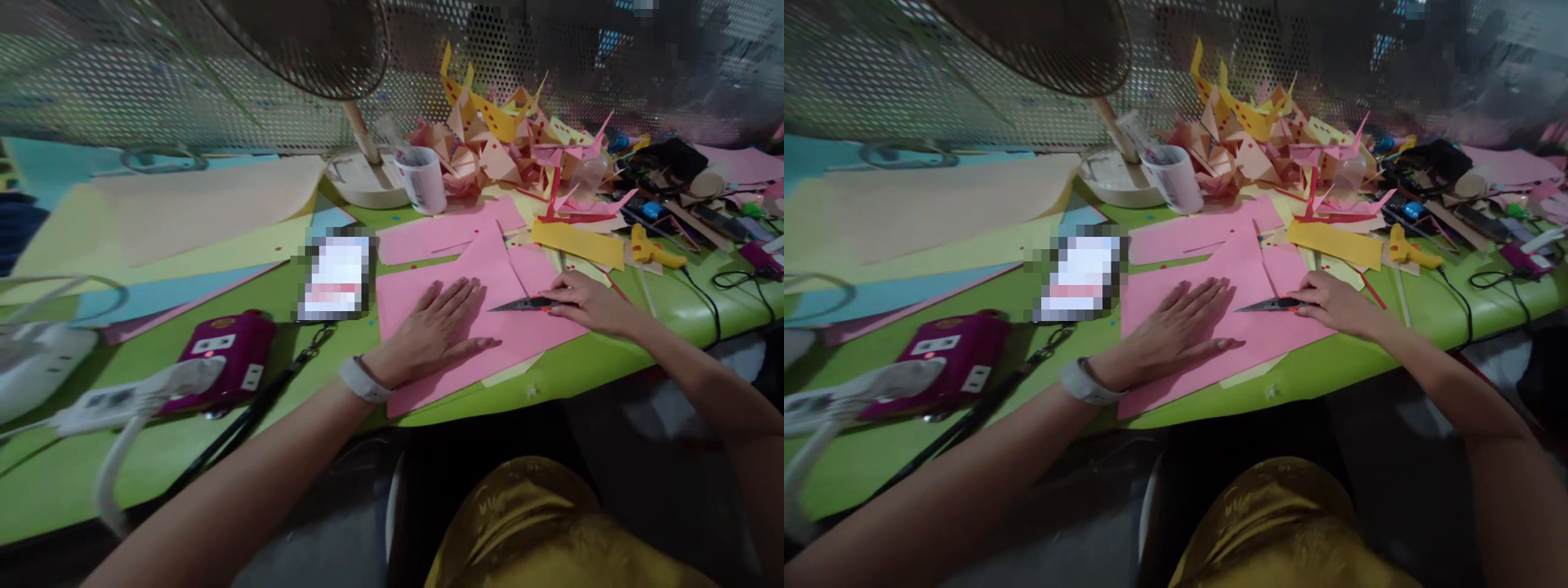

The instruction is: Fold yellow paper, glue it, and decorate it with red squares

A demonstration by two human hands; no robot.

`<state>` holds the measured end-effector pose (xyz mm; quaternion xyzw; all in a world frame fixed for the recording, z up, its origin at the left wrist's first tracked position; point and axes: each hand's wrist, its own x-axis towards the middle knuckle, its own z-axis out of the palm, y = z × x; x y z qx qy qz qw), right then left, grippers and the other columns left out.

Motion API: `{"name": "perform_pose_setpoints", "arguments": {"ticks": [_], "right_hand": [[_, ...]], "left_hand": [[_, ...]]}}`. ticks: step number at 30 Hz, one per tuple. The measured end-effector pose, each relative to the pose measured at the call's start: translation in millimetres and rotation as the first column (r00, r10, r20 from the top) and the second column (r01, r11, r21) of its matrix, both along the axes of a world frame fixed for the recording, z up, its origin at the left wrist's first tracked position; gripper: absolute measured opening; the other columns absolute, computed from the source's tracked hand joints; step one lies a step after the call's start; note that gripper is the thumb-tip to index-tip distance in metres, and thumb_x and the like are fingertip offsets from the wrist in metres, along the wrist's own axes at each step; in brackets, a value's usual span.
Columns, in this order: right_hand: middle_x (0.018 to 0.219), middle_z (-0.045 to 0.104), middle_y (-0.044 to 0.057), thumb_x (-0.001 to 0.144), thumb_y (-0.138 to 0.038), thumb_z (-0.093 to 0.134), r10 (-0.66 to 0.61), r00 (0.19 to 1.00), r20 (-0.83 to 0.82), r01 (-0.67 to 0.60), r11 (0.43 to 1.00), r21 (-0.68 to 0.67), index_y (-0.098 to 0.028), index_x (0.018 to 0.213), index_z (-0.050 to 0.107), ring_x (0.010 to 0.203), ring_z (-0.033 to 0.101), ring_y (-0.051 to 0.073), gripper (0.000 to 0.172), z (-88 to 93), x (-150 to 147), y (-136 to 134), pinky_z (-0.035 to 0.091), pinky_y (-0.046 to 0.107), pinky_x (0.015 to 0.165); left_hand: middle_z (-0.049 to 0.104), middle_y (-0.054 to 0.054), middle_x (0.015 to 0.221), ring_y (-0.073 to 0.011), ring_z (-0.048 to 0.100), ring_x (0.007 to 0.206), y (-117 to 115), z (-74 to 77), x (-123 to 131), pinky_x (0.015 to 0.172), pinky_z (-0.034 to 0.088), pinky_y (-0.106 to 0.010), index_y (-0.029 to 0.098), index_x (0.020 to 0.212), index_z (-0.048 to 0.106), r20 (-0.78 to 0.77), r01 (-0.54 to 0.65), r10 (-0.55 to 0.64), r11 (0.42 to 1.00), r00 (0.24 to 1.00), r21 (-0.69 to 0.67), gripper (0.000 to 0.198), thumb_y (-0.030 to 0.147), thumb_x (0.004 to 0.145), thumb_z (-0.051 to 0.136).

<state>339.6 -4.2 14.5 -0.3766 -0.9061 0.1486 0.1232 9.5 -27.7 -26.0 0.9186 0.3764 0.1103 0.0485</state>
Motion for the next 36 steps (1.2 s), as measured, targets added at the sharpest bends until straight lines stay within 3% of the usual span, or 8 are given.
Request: {"name": "perform_pose_setpoints", "arguments": {"ticks": [7,16,22,27,32,36], "right_hand": [[0.111,0.065,0.012,0.098,-0.033,0.058,-0.024,1.0,0.008,0.024,0.999,0.029,-0.021,0.127,0.071,0.104,0.059,0.026,0.033,8.4,8.0,0.3,0.049,0.043,0.093],[0.109,0.066,0.012,0.098,-0.029,0.06,0.021,1.0,0.011,-0.022,0.997,0.074,-0.021,0.123,0.071,0.104,0.06,0.026,0.029,-5.8,-32.5,0.0,0.051,0.043,0.095],[0.108,0.066,0.011,0.098,-0.029,0.059,0.048,0.999,-0.014,-0.048,0.998,0.041,-0.022,0.124,0.072,0.102,0.06,0.025,0.029,-3.8,-34.1,-0.1,0.053,0.042,0.092],[0.11,0.065,0.011,0.098,-0.03,0.059,0.026,1.0,-0.012,-0.026,0.999,0.024,-0.021,0.124,0.072,0.103,0.061,0.024,0.03,-0.5,-31.8,-1.8,0.052,0.039,0.091],[0.111,0.066,0.012,0.099,-0.029,0.058,0.012,1.0,0.005,-0.012,0.997,0.076,-0.019,0.123,0.072,0.104,0.061,0.026,0.03,2.8,-31.0,0.4,0.051,0.042,0.093],[0.109,0.066,0.012,0.098,-0.029,0.059,0.0,1.0,0.028,-0.002,0.997,0.08,-0.02,0.12,0.073,0.102,0.061,0.025,0.028,1.7,-26.8,2.7,0.051,0.041,0.091]], "left_hand": [[0.023,-0.016,0.169,-0.0311,0.019,0.157,1.3,-1.9,-1.0,0.127,0.008,-0.052,0.018,0.165,0.006,-0.019,0.008,-0.008,1.0,1.0,0.001,0.087,0.071,0.099,0.025],[0.02,-0.014,0.17,-0.029,0.015,0.158,2.1,-5.2,-2.8,0.127,0.007,-0.052,0.019,0.164,-0.001,-0.041,0.01,-0.009,1.0,0.999,0.011,0.088,0.071,0.098,0.026],[0.021,-0.015,0.169,-0.0299,0.017,0.157,1.6,-6.7,-1.9,0.127,0.008,-0.052,0.02,0.164,0.0,-0.012,0.003,-0.003,1.0,1.0,0.012,0.088,0.071,0.098,0.028],[0.022,-0.016,0.169,-0.0304,0.017,0.157,0.9,-4.7,-0.4,0.127,0.008,-0.053,0.018,0.164,0.005,0.0,-0.006,0.006,1.0,1.0,-0.007,0.09,0.073,0.097,0.027],[0.014,-0.017,0.17,-0.0296,0.008,0.158,2.3,-0.1,11.6,0.127,0.007,-0.054,0.014,0.164,0.004,-0.014,-0.026,0.025,0.995,1.0,-0.101,0.091,0.073,0.097,0.021],[0.009,-0.011,0.172,-0.0271,0.003,0.159,5.6,9.6,12.4,0.127,0.005,-0.055,0.02,0.164,0.003,0.02,0.026,-0.023,0.992,1.0,-0.127,0.079,0.065,0.102,0.022]]}}
